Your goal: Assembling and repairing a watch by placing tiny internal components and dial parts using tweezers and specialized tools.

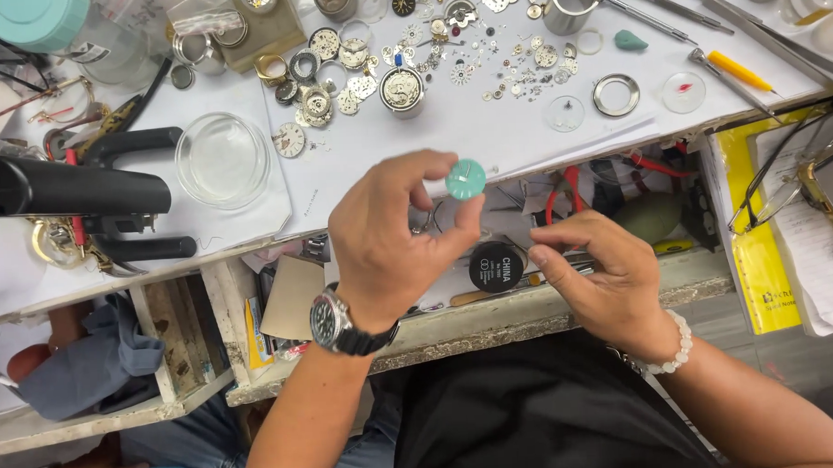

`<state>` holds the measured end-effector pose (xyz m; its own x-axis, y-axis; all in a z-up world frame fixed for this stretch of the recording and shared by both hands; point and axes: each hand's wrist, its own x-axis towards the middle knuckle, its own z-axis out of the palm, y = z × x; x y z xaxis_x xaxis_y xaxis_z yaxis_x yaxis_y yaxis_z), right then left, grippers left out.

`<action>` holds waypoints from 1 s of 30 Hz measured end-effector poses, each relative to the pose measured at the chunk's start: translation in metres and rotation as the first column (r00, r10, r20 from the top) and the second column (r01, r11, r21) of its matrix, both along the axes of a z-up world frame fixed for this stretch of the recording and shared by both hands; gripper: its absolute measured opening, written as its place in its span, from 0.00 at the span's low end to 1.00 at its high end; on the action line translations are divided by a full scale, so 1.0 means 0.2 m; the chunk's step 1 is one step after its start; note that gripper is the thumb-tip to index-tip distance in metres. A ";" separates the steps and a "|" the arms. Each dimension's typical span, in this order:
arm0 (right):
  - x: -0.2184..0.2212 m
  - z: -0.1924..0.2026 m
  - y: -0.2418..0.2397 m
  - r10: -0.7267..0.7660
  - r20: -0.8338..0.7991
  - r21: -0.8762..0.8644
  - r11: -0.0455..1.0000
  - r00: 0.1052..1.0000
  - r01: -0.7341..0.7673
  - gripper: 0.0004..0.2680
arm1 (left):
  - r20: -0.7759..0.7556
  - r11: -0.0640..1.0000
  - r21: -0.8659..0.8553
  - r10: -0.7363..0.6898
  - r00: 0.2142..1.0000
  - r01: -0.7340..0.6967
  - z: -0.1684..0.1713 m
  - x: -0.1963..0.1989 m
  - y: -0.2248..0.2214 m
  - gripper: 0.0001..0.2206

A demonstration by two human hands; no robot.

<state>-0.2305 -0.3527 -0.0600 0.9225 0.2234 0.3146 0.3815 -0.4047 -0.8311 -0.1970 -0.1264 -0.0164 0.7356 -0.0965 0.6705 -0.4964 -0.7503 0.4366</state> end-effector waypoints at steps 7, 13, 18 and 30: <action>0.06 0.07 0.05 0.022 -0.006 0.018 1.000 1.000 -0.022 0.05 | -0.040 0.998 -0.027 -0.050 0.998 0.049 0.02 -0.07 0.04 0.16; 0.03 0.06 0.08 0.074 -0.052 0.018 0.997 0.996 -0.073 0.04 | -0.023 0.992 0.064 0.110 0.994 -0.109 -0.01 0.00 0.11 0.13; -0.02 0.02 0.06 0.043 -0.143 -0.078 0.995 0.989 -0.054 0.03 | -0.023 0.988 0.070 0.142 0.990 -0.141 -0.03 0.03 0.12 0.07; 0.20 0.21 -0.46 -0.161 0.390 -0.313 0.903 0.907 0.295 0.03 | -0.060 0.999 -0.024 0.035 0.998 -0.036 -0.05 0.02 0.09 0.07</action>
<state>-0.1905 -0.4448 -0.0182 0.8070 0.1789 0.5627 0.4777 -0.7580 -0.4441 -0.1932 -0.1088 -0.0255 0.7770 -0.0532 0.6273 -0.4420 -0.7556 0.4834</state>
